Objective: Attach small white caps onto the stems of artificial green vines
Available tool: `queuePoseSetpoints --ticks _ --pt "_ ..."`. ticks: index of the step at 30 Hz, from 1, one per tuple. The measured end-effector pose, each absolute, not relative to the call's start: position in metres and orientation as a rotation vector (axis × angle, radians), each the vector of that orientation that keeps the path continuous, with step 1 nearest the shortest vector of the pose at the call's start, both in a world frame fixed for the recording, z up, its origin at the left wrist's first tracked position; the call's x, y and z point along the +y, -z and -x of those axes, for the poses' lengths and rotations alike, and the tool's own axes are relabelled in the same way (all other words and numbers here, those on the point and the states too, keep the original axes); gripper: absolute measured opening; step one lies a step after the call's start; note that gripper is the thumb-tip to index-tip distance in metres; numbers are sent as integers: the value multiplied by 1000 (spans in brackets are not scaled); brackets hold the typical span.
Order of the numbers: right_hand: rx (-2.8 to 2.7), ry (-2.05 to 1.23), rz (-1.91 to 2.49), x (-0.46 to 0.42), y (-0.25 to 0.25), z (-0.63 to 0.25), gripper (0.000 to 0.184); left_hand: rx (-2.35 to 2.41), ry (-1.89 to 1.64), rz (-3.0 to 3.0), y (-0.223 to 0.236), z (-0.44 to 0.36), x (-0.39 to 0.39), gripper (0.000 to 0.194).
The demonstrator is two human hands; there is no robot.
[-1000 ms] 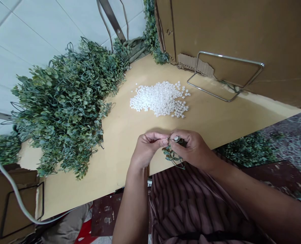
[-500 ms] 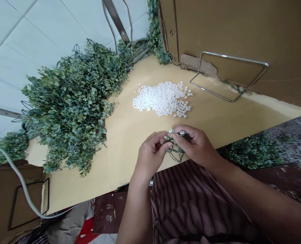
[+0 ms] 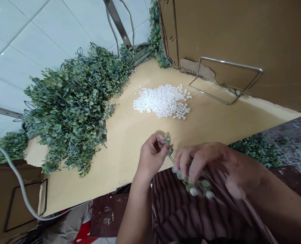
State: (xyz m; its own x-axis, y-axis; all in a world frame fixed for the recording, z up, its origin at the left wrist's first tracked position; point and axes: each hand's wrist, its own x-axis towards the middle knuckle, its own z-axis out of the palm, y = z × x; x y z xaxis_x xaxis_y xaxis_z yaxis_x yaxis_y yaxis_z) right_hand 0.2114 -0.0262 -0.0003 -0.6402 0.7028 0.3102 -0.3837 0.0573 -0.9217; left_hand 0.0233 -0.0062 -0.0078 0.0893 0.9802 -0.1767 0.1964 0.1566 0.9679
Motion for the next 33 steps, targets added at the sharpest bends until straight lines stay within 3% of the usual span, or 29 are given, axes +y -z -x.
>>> queuePoseSetpoints --ticks 6,8,11,13,19,25,33 --pt "-1037 -1610 874 -14 4 -192 23 1167 -1081 -1061 1 -28 -9 28" --pt "-1089 -1573 952 -11 7 -181 21 1126 -1142 -1007 2 -29 -9 29" --pt "-1276 -1253 1108 -10 10 -171 17 1090 -1202 -941 6 -29 -8 30" --pt "-1408 -1088 1128 -10 11 -167 18 1085 -1202 -905 9 -31 -7 30" --pt "-1502 -1119 1108 -13 16 -158 27 1101 -1259 -814 11 -36 -8 26" --pt "-1456 -943 1205 -14 18 -158 18 1372 -1260 -1286 0 -22 7 6" --pt "-1540 -859 1297 -15 16 -159 26 1683 -808 -1991 9 -22 77 15"
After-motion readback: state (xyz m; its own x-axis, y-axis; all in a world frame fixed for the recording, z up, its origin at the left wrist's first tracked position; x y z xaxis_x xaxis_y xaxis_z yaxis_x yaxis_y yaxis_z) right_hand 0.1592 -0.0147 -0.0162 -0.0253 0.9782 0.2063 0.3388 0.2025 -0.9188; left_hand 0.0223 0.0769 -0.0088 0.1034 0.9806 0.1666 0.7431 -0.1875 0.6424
